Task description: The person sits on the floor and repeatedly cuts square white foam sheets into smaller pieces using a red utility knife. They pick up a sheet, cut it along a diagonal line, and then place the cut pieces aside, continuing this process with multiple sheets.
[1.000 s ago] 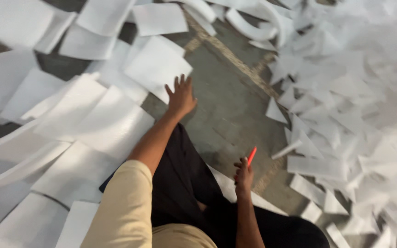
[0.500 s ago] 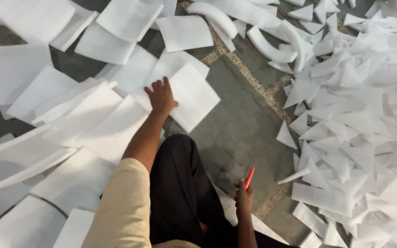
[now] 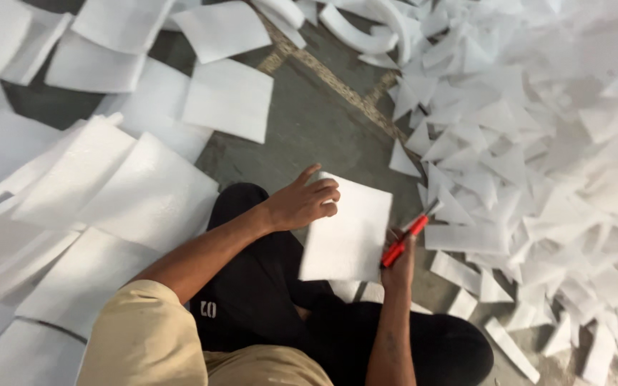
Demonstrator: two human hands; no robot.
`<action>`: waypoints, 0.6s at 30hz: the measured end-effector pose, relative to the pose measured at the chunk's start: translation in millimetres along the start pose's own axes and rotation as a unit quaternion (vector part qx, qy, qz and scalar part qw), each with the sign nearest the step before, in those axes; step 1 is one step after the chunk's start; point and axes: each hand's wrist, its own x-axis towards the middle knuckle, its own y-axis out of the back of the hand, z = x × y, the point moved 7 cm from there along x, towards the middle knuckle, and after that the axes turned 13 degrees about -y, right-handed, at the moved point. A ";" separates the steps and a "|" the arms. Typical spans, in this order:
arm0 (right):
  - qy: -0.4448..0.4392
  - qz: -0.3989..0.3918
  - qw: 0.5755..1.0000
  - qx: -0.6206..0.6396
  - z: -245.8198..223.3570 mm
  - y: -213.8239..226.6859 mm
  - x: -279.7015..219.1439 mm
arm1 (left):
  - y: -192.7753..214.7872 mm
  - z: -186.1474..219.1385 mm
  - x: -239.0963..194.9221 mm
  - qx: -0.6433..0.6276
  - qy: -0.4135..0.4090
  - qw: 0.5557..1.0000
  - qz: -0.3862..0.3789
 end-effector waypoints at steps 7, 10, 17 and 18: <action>0.023 0.093 0.985 -0.141 6.7 -18.8 -30.8 | -25.0 -23.3 -24.8 0.025 0.180 0.967 0.180; 0.116 0.109 0.976 -0.151 -3.1 -28.0 -40.7 | -69.6 -47.4 -45.9 -0.273 0.419 0.831 0.243; 0.128 0.103 0.981 -0.101 -3.0 -24.9 -43.0 | -151.5 -3.8 -24.6 -0.418 0.499 0.722 0.234; 0.114 0.089 0.984 -0.103 1.1 -28.7 -41.5 | -162.9 -0.4 -19.7 -0.462 0.493 0.693 0.252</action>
